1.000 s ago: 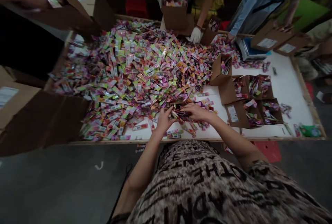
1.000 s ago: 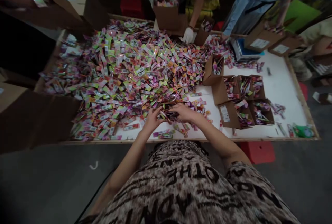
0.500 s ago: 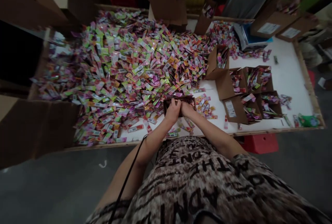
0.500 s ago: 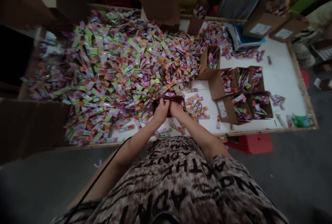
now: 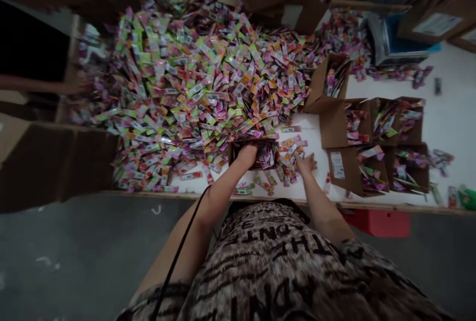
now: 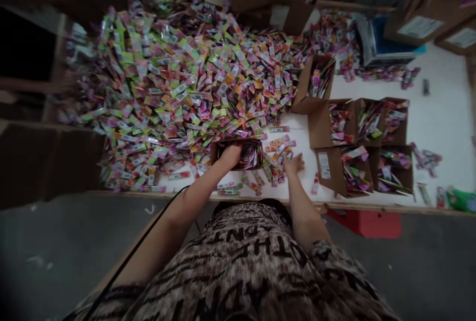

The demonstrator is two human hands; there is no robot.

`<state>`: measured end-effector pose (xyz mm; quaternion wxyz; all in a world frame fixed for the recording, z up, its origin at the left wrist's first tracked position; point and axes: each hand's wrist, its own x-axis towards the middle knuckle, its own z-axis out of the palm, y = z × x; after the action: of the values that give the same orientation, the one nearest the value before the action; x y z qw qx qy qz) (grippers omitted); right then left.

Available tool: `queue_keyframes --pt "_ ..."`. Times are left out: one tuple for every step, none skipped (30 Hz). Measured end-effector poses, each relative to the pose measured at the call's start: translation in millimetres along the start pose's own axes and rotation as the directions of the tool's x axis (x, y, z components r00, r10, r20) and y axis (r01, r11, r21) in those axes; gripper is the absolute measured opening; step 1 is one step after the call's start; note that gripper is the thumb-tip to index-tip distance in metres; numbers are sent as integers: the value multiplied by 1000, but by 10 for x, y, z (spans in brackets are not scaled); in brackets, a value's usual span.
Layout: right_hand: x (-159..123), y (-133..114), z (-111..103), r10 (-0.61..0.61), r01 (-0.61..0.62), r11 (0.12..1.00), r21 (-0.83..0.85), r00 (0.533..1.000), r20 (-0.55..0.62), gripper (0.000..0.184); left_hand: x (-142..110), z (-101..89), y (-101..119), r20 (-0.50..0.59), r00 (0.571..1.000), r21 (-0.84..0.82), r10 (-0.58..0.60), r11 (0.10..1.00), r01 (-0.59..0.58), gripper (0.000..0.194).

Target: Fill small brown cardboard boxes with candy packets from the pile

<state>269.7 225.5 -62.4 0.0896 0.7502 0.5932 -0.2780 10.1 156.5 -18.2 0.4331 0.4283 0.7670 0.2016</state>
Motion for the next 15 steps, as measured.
queue_keyframes --pt "35 -117 98 -20 20 1000 21 1000 3 71 -29 -53 -12 7 1000 15 -1 1000 1 22" --pt "70 -237 159 -67 66 997 46 998 14 64 -75 -130 -27 28 1000 36 6 999 -7 20" --pt "107 -348 175 -122 120 990 77 992 22 58 -133 -228 -44 63 998 49 26 998 -29 16" --pt "141 -437 141 -173 170 979 112 985 13 53 -198 -342 -65 96 994 42 59 997 -63 12" --pt "164 -500 58 -215 215 965 147 977 -18 51 -264 -463 -89 110 989 20 100 994 -103 9" --pt "165 -538 -69 -252 263 947 185 964 -80 51 -325 -584 -116 99 985 -14 143 990 -142 9" --pt "134 -558 -230 -291 325 919 223 941 -171 54 -376 -697 -148 68 982 -59 176 983 -172 12" --pt "62 -571 -409 -335 404 880 251 901 -274 57 -415 -796 -183 22 982 -117 185 976 -181 17" --pt "-55 -590 -588 -386 493 830 261 845 -371 61 -440 -878 -219 -24 986 -188 165 968 -166 22" --pt "-213 -625 -744 -450 589 769 248 774 -446 62 -455 -938 -256 -60 990 -270 125 953 -137 26" --pt "-406 -686 -859 -533 684 698 212 694 -485 60 -463 -979 -294 -84 993 -355 81 929 -106 28" --pt "-620 -777 -917 -636 771 617 156 606 -477 55 -468 -1002 -333 -108 993 -432 42 898 -85 31" --pt "-835 -897 -910 -756 849 521 90 508 -412 47 -476 -1008 -375 -154 988 -496 9 864 -85 34" --pt "-1031 -1044 -838 -867 910 413 27 402 -293 38 -488 -1001 -425 -219 976 -541 -18 834 -106 36" --pt "-1188 -1209 -714 -943 951 309 -22 303 -135 31 -503 -983 -485 -296 954 -571 -46 809 -138 37"
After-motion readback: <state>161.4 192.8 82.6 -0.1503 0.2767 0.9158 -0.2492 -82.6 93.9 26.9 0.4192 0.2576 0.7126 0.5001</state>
